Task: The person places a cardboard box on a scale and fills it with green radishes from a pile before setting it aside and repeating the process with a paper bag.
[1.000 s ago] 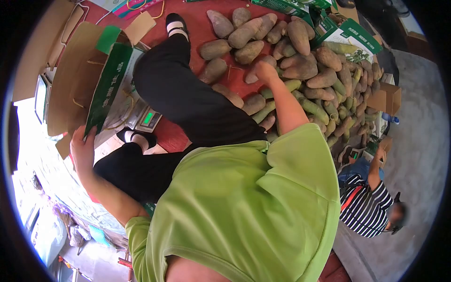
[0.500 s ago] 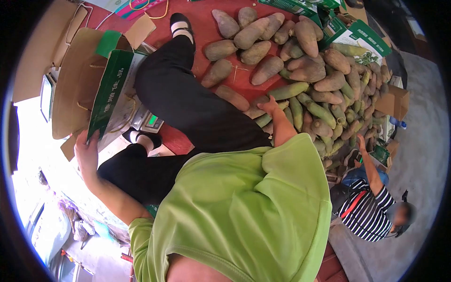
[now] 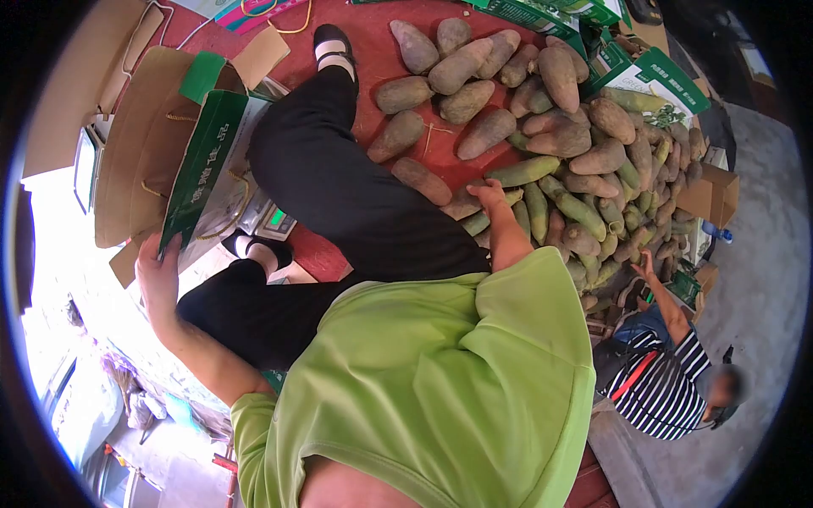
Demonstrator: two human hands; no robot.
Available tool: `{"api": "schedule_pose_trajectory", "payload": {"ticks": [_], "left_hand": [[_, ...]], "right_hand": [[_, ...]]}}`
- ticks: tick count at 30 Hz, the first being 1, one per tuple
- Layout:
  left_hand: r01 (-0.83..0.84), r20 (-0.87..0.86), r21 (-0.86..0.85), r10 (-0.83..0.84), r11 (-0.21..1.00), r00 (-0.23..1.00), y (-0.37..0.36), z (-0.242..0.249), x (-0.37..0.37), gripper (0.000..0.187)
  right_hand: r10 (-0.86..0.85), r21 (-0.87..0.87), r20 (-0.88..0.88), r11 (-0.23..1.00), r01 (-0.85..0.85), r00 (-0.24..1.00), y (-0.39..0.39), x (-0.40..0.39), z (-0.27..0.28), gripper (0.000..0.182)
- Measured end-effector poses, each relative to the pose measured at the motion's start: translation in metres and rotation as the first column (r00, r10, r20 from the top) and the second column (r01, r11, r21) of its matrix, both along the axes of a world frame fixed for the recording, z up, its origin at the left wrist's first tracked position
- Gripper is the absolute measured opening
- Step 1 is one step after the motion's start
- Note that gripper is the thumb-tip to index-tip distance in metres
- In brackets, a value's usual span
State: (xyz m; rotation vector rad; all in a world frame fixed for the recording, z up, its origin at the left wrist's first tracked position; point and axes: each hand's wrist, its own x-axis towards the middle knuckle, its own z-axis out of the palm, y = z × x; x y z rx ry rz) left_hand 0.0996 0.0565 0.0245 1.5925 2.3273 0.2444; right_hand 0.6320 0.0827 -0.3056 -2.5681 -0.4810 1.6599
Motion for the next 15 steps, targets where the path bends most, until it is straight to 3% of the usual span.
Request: {"api": "schedule_pose_trajectory", "payload": {"ticks": [6, 8, 9, 11, 12, 14, 15], "left_hand": [[-0.002, 0.015, 0.007, 0.002, 1.000, 1.000, 0.002, 0.002, 0.003, 0.014], [0.001, 0.008, -0.008, 0.000, 1.000, 1.000, 0.001, 0.003, 0.002, 0.014], [-0.013, -0.008, -0.019, 0.013, 1.000, 1.000, 0.001, 0.003, 0.001, 0.014], [-0.024, -0.024, -0.033, 0.023, 0.999, 0.999, 0.001, 0.001, 0.001, 0.014], [-0.026, -0.008, -0.020, 0.026, 0.999, 1.000, 0.002, 0.001, 0.001, 0.014], [-0.029, 0.006, -0.007, 0.029, 1.000, 1.000, 0.002, 0.000, 0.000, 0.014], [-0.009, 0.010, 0.012, 0.008, 1.000, 1.000, 0.001, -0.001, -0.001, 0.014]], "right_hand": [[0.013, -0.042, 0.037, 0.999, -0.011, 0.999, 0.010, -0.004, -0.003, 0.079], [-0.046, 0.164, -0.104, 0.984, 0.063, 0.993, 0.005, -0.004, -0.008, 0.080], [-0.044, 0.161, -0.103, 0.985, 0.060, 0.994, 0.005, -0.009, -0.011, 0.080], [0.062, 0.402, -0.047, 0.915, -0.038, 0.997, 0.011, -0.026, -0.020, 0.086], [0.061, 0.400, -0.046, 0.916, -0.037, 0.997, 0.017, -0.028, -0.031, 0.086], [0.452, 0.184, 0.152, 0.861, -0.475, 0.879, 0.027, -0.032, -0.055, 0.089], [0.456, 0.186, 0.147, 0.859, -0.477, 0.878, 0.030, -0.038, -0.048, 0.089]]}}
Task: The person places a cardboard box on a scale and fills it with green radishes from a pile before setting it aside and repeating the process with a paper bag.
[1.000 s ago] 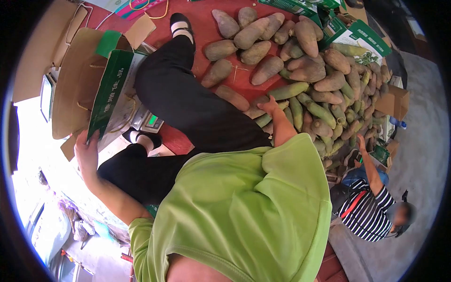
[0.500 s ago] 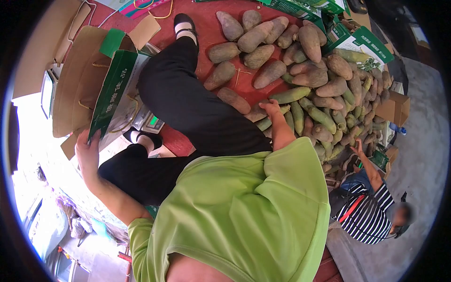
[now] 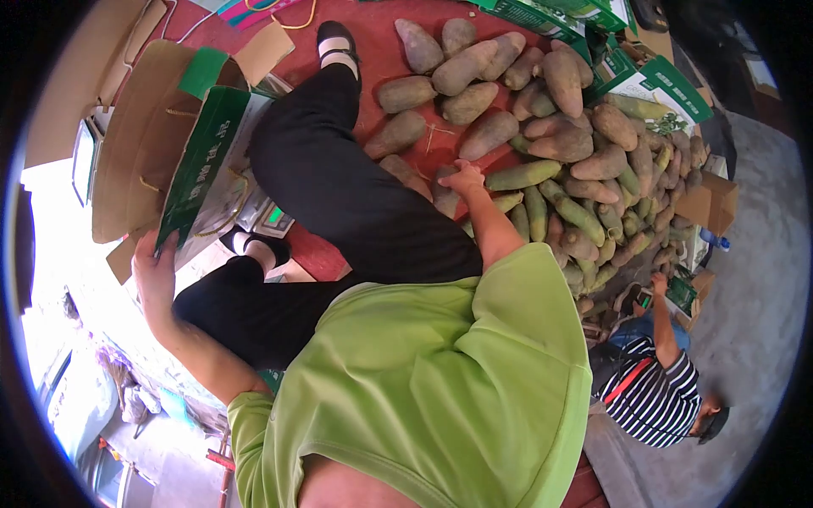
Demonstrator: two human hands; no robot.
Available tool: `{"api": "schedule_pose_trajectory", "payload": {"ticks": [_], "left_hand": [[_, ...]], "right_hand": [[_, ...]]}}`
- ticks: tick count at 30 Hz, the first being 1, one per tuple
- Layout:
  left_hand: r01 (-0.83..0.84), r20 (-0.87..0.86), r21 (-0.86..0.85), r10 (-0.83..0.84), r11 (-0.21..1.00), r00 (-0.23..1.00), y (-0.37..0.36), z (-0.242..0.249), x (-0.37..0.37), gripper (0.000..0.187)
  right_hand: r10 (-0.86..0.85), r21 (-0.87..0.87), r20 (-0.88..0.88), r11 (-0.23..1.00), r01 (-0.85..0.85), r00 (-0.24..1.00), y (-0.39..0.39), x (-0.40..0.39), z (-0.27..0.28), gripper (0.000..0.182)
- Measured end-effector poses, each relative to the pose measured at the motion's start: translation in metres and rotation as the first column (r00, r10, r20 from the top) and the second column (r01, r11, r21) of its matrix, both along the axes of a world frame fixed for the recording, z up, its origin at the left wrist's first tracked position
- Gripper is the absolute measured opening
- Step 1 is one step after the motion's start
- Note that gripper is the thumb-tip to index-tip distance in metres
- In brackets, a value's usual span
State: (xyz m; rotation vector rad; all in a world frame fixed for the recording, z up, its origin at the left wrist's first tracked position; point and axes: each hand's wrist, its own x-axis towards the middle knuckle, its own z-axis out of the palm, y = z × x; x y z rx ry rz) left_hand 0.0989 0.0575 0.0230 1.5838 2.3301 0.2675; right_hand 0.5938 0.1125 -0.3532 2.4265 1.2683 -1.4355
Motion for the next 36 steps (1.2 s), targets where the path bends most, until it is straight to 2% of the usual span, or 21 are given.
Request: {"api": "schedule_pose_trajectory", "payload": {"ticks": [2, 3, 5, 7, 9, 10, 12, 15, 16, 18, 19, 21, 22, 24, 26, 28, 30, 32, 34, 36], "left_hand": [[0.005, -0.006, 0.022, -0.005, 1.000, 1.000, 0.000, 0.002, -0.001, 0.014], [0.013, -0.023, -0.003, -0.013, 1.000, 1.000, 0.001, 0.004, 0.003, 0.014], [0.000, -0.049, -0.022, -0.001, 1.000, 0.999, 0.001, 0.008, 0.006, 0.014], [0.003, -0.064, -0.023, -0.005, 1.000, 0.998, 0.002, 0.010, 0.006, 0.015], [-0.007, -0.059, -0.040, 0.005, 0.999, 0.998, 0.004, 0.013, 0.007, 0.015], [-0.019, -0.055, -0.049, 0.016, 0.999, 0.998, 0.005, 0.014, 0.009, 0.015], [-0.038, -0.061, -0.036, 0.035, 0.999, 0.998, 0.004, 0.013, 0.007, 0.016], [-0.025, -0.053, -0.042, 0.022, 0.999, 0.998, 0.004, 0.014, 0.006, 0.017], [-0.037, -0.052, -0.042, 0.034, 0.998, 0.998, 0.004, 0.014, 0.005, 0.017], [-0.024, -0.044, -0.042, 0.022, 0.999, 0.999, 0.003, 0.012, 0.005, 0.016], [-0.037, -0.042, -0.038, 0.035, 0.999, 0.998, 0.002, 0.011, 0.003, 0.016], [0.018, -0.051, -0.020, -0.019, 1.000, 0.999, -0.001, 0.008, 0.000, 0.016], [0.006, -0.052, -0.014, -0.006, 1.000, 0.999, -0.002, 0.009, 0.000, 0.016], [-0.001, -0.053, -0.031, 0.000, 1.000, 0.999, -0.002, 0.010, 0.002, 0.015], [-0.013, -0.053, -0.036, 0.011, 0.999, 0.999, -0.003, 0.011, 0.003, 0.015], [-0.022, -0.053, -0.042, 0.020, 0.999, 0.998, -0.004, 0.011, 0.002, 0.015], [0.003, -0.028, -0.013, -0.003, 1.000, 1.000, -0.005, 0.011, 0.001, 0.015], [0.000, -0.024, -0.003, 0.000, 1.000, 1.000, -0.006, 0.011, 0.000, 0.014], [-0.001, -0.018, 0.005, 0.001, 1.000, 1.000, -0.007, 0.011, 0.001, 0.014], [-0.001, -0.020, 0.001, 0.001, 1.000, 1.000, -0.007, 0.013, 0.002, 0.014]], "right_hand": [[0.179, -0.075, 0.172, 0.983, -0.168, 0.969, 0.008, -0.015, 0.026, 0.091], [0.196, -0.068, 0.161, 0.980, -0.187, 0.967, 0.003, -0.014, 0.020, 0.091], [-0.121, -0.069, -0.123, 0.991, 0.113, 0.985, -0.011, 0.002, -0.010, 0.093], [-0.106, -0.108, -0.100, 0.990, 0.095, 0.989, -0.017, -0.005, -0.002, 0.094], [-0.243, -0.236, -0.113, 0.948, 0.211, 0.964, -0.011, -0.008, 0.005, 0.094], [-0.220, -0.237, -0.125, 0.953, 0.187, 0.967, -0.010, -0.008, 0.004, 0.094], [-0.151, -0.121, -0.036, 0.982, 0.146, 0.988, -0.012, -0.009, 0.001, 0.090], [-0.153, -0.129, -0.032, 0.981, 0.147, 0.988, -0.003, -0.033, 0.062, 0.087], [-0.141, -0.129, -0.031, 0.982, 0.136, 0.990, -0.005, -0.029, 0.057, 0.087], [-0.064, 0.106, -0.107, 0.991, 0.076, 0.992, -0.004, -0.019, 0.047, 0.083], [-0.051, 0.109, -0.106, 0.992, 0.063, 0.993, 0.003, -0.015, 0.050, 0.083], [0.123, 0.357, -0.141, 0.932, -0.065, 0.982, 0.021, -0.012, 0.057, 0.082], [0.136, 0.362, -0.141, 0.929, -0.077, 0.981, 0.031, -0.018, 0.070, 0.082], [0.132, 0.476, -0.294, 0.879, 0.025, 0.947, 0.061, -0.029, 0.105, 0.081], [0.311, 0.651, -0.244, 0.754, -0.082, 0.919, 0.094, -0.045, 0.150, 0.081], [0.360, 0.786, -0.171, 0.612, -0.093, 0.917, 0.120, -0.075, 0.208, 0.080], [0.425, 0.843, -0.239, 0.537, -0.031, 0.873, 0.144, -0.105, 0.266, 0.079], [0.446, 0.842, -0.396, 0.525, 0.124, 0.803, 0.157, -0.141, 0.325, 0.078], [0.558, 0.885, -0.415, 0.432, 0.175, 0.719, 0.164, -0.177, 0.376, 0.077], [0.695, 0.940, -0.335, 0.294, 0.174, 0.637, 0.172, -0.208, 0.410, 0.077]]}}
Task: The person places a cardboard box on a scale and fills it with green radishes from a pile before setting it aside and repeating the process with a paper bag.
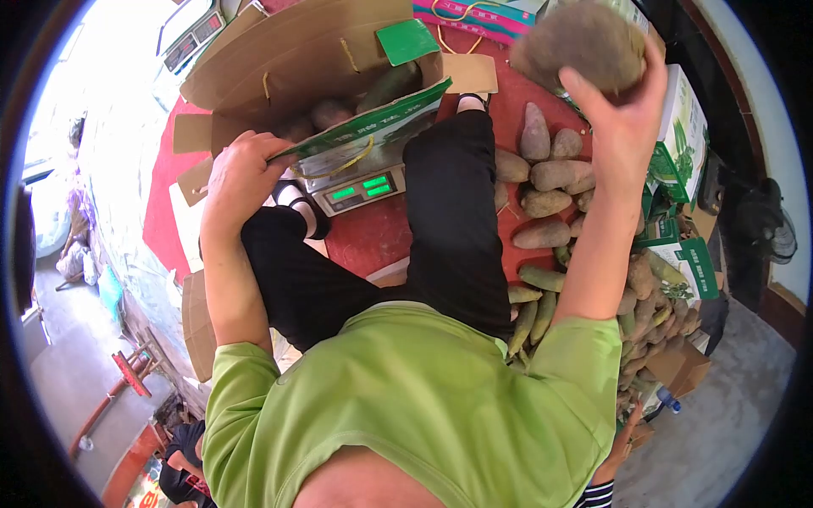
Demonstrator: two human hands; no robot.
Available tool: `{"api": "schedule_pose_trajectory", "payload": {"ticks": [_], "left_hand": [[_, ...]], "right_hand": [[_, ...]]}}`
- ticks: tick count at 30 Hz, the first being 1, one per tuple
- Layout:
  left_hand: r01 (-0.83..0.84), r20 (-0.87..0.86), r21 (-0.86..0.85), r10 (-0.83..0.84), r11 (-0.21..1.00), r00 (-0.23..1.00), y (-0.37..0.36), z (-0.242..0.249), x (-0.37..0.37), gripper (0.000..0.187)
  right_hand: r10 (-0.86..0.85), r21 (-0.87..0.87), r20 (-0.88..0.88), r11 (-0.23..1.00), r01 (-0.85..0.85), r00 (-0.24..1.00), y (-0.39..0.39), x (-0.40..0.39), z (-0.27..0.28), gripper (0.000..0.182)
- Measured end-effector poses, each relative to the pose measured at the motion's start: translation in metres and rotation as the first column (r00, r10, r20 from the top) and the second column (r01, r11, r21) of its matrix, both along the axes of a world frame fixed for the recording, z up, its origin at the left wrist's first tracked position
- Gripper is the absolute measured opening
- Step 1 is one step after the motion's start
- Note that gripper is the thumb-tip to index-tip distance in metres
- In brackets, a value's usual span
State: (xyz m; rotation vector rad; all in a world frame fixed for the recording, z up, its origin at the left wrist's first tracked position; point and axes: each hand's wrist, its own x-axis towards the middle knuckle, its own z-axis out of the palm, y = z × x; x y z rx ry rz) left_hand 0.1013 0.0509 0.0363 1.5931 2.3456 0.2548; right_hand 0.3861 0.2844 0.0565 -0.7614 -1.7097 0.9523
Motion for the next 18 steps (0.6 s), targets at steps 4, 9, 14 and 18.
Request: {"api": "schedule_pose_trajectory", "payload": {"ticks": [4, 9, 14, 18], "left_hand": [[0.015, -0.001, 0.019, -0.015, 1.000, 1.000, -0.001, 0.000, 0.000, 0.014], [0.034, -0.019, 0.052, -0.033, 0.998, 0.999, -0.003, -0.002, -0.001, 0.013], [0.050, -0.022, 0.053, -0.049, 0.997, 0.999, -0.004, -0.002, -0.002, 0.013], [0.059, -0.009, 0.029, -0.059, 0.998, 0.998, -0.003, -0.004, -0.002, 0.015]], "right_hand": [[0.246, 0.074, -0.130, 0.968, -0.238, 0.960, -0.014, -0.076, 0.029, 0.069], [0.506, 0.052, 0.348, 0.830, -0.555, 0.789, -0.030, -0.133, 0.025, 0.076], [0.330, 0.040, 0.827, 0.772, -0.634, 0.455, -0.039, -0.172, -0.034, 0.064], [0.395, -0.131, 0.870, 0.762, -0.634, 0.294, -0.028, -0.175, -0.040, 0.052]]}}
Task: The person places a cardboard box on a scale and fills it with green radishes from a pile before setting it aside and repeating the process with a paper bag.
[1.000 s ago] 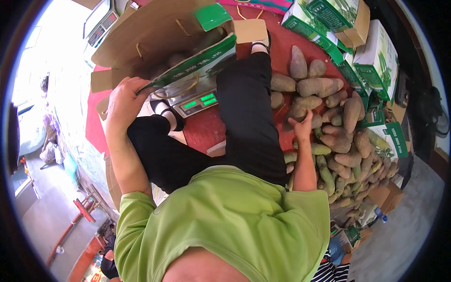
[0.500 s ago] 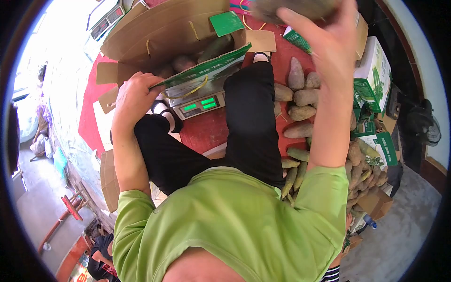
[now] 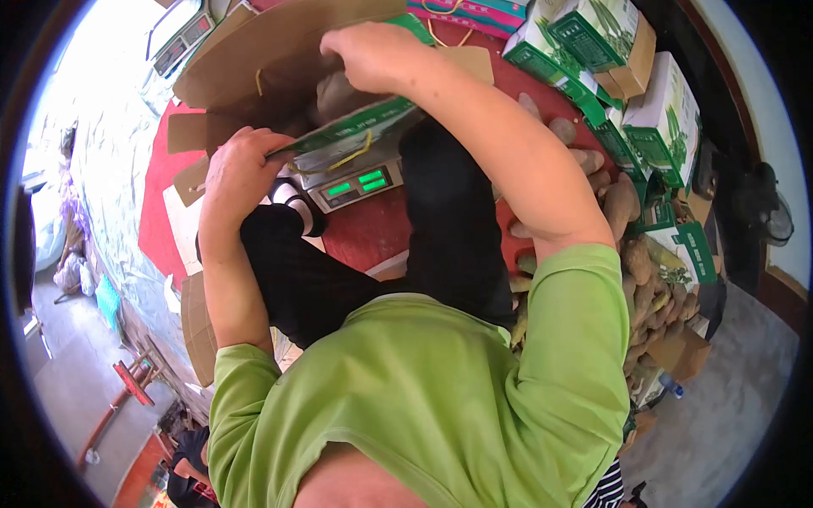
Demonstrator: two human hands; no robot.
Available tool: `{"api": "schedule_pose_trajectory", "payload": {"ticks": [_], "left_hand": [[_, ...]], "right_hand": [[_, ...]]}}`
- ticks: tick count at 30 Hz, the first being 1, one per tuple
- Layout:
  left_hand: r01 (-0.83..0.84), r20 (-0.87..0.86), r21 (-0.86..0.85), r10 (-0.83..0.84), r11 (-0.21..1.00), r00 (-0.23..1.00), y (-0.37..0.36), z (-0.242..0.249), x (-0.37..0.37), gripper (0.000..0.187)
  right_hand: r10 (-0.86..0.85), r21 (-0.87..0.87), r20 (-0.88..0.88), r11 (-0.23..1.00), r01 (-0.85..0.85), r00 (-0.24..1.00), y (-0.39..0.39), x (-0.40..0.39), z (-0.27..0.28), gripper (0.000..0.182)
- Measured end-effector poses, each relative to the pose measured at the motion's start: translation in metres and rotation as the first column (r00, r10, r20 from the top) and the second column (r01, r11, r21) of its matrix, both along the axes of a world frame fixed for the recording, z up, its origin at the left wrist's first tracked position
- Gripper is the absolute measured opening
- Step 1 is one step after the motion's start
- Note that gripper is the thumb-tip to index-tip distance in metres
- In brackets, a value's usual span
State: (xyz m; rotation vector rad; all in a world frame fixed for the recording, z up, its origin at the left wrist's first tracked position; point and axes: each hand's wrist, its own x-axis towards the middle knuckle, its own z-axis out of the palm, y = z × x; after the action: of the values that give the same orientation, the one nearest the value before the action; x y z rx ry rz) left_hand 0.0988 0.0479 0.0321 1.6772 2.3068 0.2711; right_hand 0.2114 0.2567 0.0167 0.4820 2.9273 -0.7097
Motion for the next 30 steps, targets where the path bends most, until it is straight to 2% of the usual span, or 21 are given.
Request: {"api": "schedule_pose_trajectory", "payload": {"ticks": [2, 3, 4, 6, 7, 8, 10, 12, 14, 16, 18, 20, 21, 22, 24, 26, 28, 30], "left_hand": [[0.006, -0.007, -0.001, -0.006, 1.000, 1.000, 0.001, 0.000, 0.000, 0.016], [0.000, -0.021, 0.003, 0.000, 1.000, 1.000, 0.001, 0.000, -0.001, 0.017], [0.020, -0.010, 0.003, -0.020, 1.000, 1.000, 0.000, 0.000, -0.003, 0.017], [0.014, -0.032, -0.002, -0.014, 1.000, 0.999, 0.003, -0.004, -0.001, 0.018], [0.007, -0.036, -0.021, -0.007, 1.000, 0.999, 0.004, 0.000, 0.001, 0.018], [0.001, -0.041, -0.039, -0.003, 0.999, 0.999, 0.005, 0.002, 0.003, 0.018], [-0.005, -0.013, -0.031, 0.005, 0.999, 1.000, 0.006, 0.000, 0.004, 0.018], [-0.007, 0.018, -0.042, 0.008, 0.999, 1.000, 0.007, 0.001, 0.005, 0.018], [-0.013, 0.019, -0.049, 0.014, 0.999, 1.000, 0.008, 0.002, 0.008, 0.018], [-0.065, -0.003, -0.075, 0.065, 0.995, 0.998, 0.008, 0.002, 0.008, 0.017], [-0.043, -0.004, -0.080, 0.043, 0.996, 0.999, 0.008, -0.001, 0.004, 0.017], [-0.049, 0.011, -0.069, 0.050, 0.996, 0.999, 0.009, -0.002, 0.005, 0.016], [-0.042, 0.010, -0.074, 0.042, 0.996, 0.999, 0.009, -0.003, 0.006, 0.016], [-0.062, 0.010, -0.076, 0.063, 0.995, 0.998, 0.010, -0.003, 0.006, 0.016], [-0.089, -0.004, -0.080, 0.089, 0.993, 0.996, 0.010, -0.005, 0.006, 0.016], [-0.048, 0.024, -0.036, 0.049, 0.998, 0.999, 0.009, -0.005, 0.003, 0.016], [-0.070, -0.026, -0.065, 0.068, 0.995, 0.997, 0.012, 0.001, 0.007, 0.016], [-0.073, -0.023, -0.060, 0.072, 0.996, 0.997, 0.012, 0.000, 0.008, 0.015]], "right_hand": [[-0.086, -0.279, -0.187, 0.960, 0.031, 0.979, 0.011, 0.009, -0.008, 0.044], [-0.145, -0.281, -0.210, 0.956, 0.082, 0.967, 0.010, 0.017, -0.002, 0.037], [-0.164, -0.280, -0.200, 0.954, 0.104, 0.966, 0.012, 0.029, 0.002, 0.037], [-0.453, -0.615, -0.394, 0.776, 0.137, 0.799, 0.022, 0.076, 0.007, 0.043], [-0.588, -0.655, -0.359, 0.712, 0.253, 0.725, 0.015, 0.096, 0.023, 0.031], [-0.720, -0.789, -0.324, 0.564, 0.245, 0.614, 0.018, 0.116, 0.012, 0.032], [-0.725, -0.756, -0.442, 0.618, 0.215, 0.529, 0.039, 0.164, -0.027, 0.037], [-0.801, -0.684, -0.372, 0.579, 0.444, 0.470, 0.045, 0.218, -0.082, 0.036], [-0.893, -0.715, -0.242, 0.428, 0.553, 0.378, 0.025, 0.263, -0.120, 0.032], [-0.900, -0.508, -0.116, 0.416, 0.754, 0.419, 0.007, 0.323, -0.191, 0.027], [-0.927, -0.388, 0.076, 0.312, 0.867, 0.367, -0.031, 0.364, -0.233, 0.028], [-0.872, -0.389, 0.457, -0.018, 0.921, 0.176, -0.071, 0.397, -0.269, 0.030], [-0.804, -0.165, 0.481, 0.308, 0.937, 0.349, -0.092, 0.414, -0.288, 0.029], [-0.685, 0.056, 0.542, 0.607, 0.793, 0.486, -0.114, 0.431, -0.311, 0.027], [-0.736, 0.086, 0.583, 0.477, 0.875, 0.344, -0.162, 0.482, -0.384, 0.028], [-0.739, 0.239, 0.659, 0.384, 0.892, 0.142, -0.167, 0.457, -0.314, 0.033], [-0.753, 0.339, 0.620, 0.512, 0.789, 0.223, -0.162, 0.458, -0.297, 0.034], [-0.752, 0.430, 0.613, 0.574, 0.697, 0.241, -0.146, 0.467, -0.296, 0.033]]}}
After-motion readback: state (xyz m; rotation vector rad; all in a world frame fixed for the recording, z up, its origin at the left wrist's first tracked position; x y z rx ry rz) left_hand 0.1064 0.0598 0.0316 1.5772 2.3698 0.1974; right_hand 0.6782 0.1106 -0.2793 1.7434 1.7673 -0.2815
